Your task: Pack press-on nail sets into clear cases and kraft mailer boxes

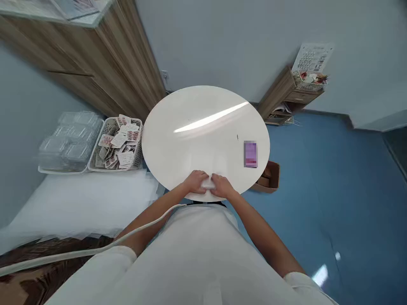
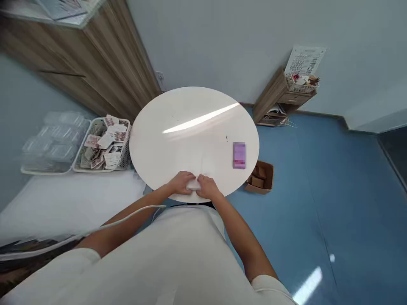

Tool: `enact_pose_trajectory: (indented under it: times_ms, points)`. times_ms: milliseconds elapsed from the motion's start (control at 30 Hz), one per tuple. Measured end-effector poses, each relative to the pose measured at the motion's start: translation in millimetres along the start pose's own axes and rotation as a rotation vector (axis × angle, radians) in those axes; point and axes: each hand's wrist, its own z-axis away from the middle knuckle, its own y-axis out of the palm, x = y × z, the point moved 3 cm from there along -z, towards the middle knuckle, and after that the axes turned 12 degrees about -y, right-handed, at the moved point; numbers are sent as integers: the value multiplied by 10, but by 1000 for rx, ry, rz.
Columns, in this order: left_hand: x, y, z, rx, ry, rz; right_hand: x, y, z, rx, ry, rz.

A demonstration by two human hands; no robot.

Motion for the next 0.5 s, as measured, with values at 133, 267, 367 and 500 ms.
enact_pose_trajectory:
  times_ms: [133, 267, 367, 500]
  points:
    - [-29, 73, 117, 36, 0, 23, 95, 105, 162, -8, -22, -37]
    - [-20, 61, 134, 15, -20, 76, 74, 70, 195, -85, -9, -47]
    - [23, 13, 97, -6, -106, 110, 14, -20, 142, -114, 1, -58]
    - [76, -111, 35, -11, -168, 161, -50, -156, 26, -105, 25, -39]
